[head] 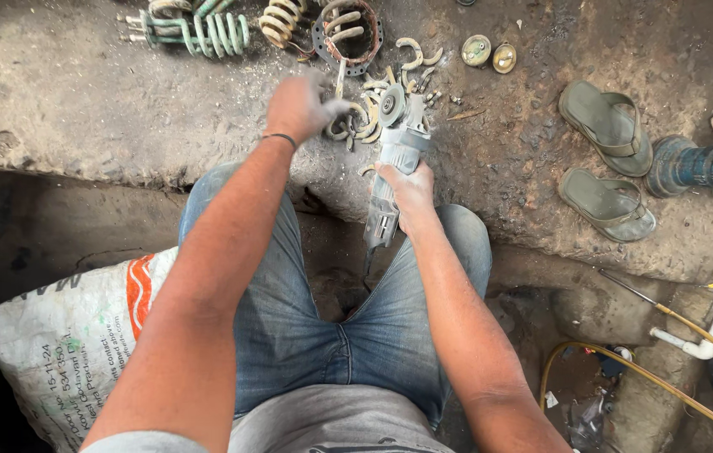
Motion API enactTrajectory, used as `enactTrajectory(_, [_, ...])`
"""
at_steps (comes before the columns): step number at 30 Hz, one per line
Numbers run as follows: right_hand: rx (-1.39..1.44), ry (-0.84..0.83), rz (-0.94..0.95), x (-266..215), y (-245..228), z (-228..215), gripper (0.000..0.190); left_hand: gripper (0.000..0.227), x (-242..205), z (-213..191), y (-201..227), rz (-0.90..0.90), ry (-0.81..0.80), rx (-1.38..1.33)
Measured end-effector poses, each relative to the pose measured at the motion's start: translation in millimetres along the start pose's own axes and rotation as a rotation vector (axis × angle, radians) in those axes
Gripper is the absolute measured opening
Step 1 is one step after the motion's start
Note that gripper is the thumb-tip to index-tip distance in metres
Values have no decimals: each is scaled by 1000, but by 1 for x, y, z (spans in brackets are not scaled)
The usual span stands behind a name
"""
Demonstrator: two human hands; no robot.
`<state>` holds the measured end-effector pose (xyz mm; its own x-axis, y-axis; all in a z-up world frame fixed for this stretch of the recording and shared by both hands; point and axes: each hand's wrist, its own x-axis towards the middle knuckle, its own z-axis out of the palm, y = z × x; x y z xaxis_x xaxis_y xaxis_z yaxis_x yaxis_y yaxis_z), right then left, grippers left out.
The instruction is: The person uses an angle grinder to cut metal springs into smaller pieces. They hold the springs with one hand and operate the grinder with the other, creating sparks as they cut through the metal.
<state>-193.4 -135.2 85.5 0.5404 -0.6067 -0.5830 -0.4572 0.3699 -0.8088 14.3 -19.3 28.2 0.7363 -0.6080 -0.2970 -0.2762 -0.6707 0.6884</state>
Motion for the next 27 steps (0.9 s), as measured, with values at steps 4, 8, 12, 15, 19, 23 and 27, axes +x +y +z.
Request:
enactTrajectory(4, [-2, 5, -12, -2, -2, 1, 34, 28, -9, 1, 13, 114, -72, -171])
enactTrajectory(8, [-13, 22, 6, -5, -6, 1, 30, 23, -35, -23, 12, -13, -273, -772])
enactTrajectory(12, [24, -13, -44, -7, -8, -5, 27, 43, -52, -53, 9, -78, -501, -1113])
enactTrajectory(15, [48, -29, -84, -12, -4, -10, 27, 55, -62, -55, 10, -175, -585, -1184])
enactTrajectory(19, [40, -20, -103, -15, -5, -16, 27, 37, -67, -39, 17, -239, -429, -1136])
enactTrajectory(23, [23, 7, -71, -16, -11, -19, 27, 21, -68, -18, 10, -188, -134, -623])
enactTrajectory(27, [-20, -42, -104, -10, -8, -15, 27, 19, -56, -3, -15, 125, 114, 168])
